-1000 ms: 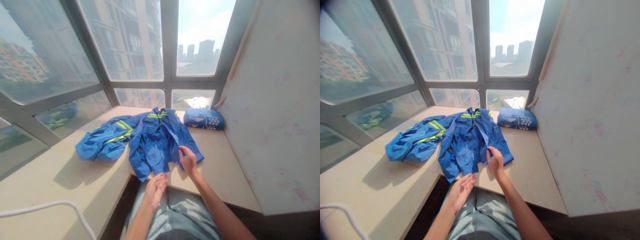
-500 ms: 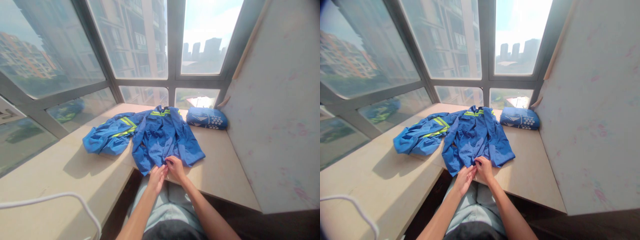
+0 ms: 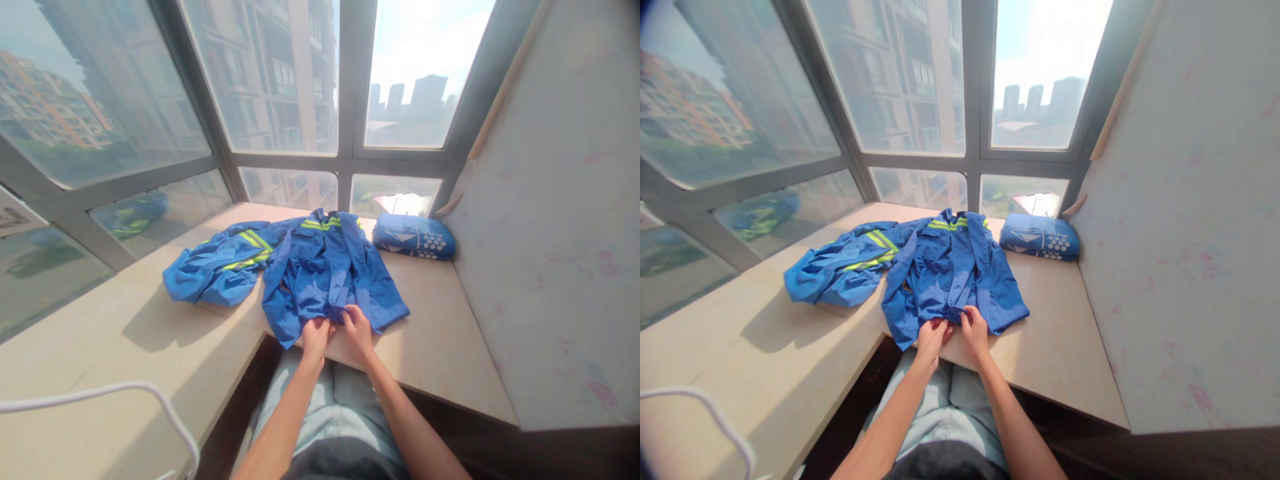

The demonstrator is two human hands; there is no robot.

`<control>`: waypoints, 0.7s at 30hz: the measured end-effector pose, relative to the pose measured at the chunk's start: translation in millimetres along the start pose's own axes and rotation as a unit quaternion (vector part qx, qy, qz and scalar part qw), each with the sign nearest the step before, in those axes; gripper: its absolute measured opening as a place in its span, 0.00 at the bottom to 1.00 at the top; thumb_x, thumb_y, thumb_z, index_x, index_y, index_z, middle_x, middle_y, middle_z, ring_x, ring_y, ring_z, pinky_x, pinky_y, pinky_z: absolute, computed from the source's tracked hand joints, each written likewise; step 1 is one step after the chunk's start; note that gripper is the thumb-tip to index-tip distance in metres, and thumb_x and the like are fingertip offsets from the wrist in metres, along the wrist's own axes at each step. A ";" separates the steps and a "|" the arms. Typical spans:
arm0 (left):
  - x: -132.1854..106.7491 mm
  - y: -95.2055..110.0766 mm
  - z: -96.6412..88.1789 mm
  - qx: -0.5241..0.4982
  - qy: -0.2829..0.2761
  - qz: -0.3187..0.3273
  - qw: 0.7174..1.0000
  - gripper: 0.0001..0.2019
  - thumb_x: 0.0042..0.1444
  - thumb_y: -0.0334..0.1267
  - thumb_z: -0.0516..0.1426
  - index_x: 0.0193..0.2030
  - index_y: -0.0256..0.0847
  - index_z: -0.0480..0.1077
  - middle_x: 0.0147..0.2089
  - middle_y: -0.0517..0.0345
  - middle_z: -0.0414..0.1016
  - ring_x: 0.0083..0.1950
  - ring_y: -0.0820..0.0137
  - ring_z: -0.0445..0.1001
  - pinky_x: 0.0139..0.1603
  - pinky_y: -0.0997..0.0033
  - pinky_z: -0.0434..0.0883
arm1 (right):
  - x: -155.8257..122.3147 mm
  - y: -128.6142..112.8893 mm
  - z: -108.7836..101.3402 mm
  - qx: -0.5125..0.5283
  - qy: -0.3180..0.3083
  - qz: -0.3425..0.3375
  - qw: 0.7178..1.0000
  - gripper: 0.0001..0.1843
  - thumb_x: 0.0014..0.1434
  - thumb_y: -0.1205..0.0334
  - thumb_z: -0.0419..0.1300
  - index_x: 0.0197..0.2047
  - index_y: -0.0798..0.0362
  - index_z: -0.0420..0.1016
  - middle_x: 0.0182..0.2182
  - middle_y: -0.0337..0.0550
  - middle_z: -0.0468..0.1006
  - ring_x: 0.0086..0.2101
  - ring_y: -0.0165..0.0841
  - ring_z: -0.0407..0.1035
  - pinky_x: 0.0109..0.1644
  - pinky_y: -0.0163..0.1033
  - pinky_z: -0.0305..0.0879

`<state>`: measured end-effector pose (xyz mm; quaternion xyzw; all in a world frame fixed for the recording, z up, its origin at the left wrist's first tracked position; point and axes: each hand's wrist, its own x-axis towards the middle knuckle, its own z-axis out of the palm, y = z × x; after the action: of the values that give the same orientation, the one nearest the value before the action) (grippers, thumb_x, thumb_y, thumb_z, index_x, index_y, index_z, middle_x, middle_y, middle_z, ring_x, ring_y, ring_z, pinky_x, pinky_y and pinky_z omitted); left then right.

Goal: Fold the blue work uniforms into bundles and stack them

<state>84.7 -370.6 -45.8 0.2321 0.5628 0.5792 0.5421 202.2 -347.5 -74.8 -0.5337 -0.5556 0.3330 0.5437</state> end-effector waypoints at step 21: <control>-10.5 -7.7 3.4 -0.038 -0.015 0.026 0.999 0.18 0.40 0.35 0.70 0.39 0.35 0.75 0.39 0.50 0.82 0.38 0.68 0.79 0.45 0.69 0.76 | -5.9 -6.7 -2.4 -0.043 -0.015 -0.076 0.996 0.12 0.59 0.57 0.57 0.38 0.54 0.78 0.33 0.46 0.79 0.32 0.35 0.71 0.38 0.38 0.67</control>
<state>93.7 -380.3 -48.3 0.2342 0.5259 0.6108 0.5436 202.0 -355.0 -69.5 -0.5079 -0.6164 0.2746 0.5354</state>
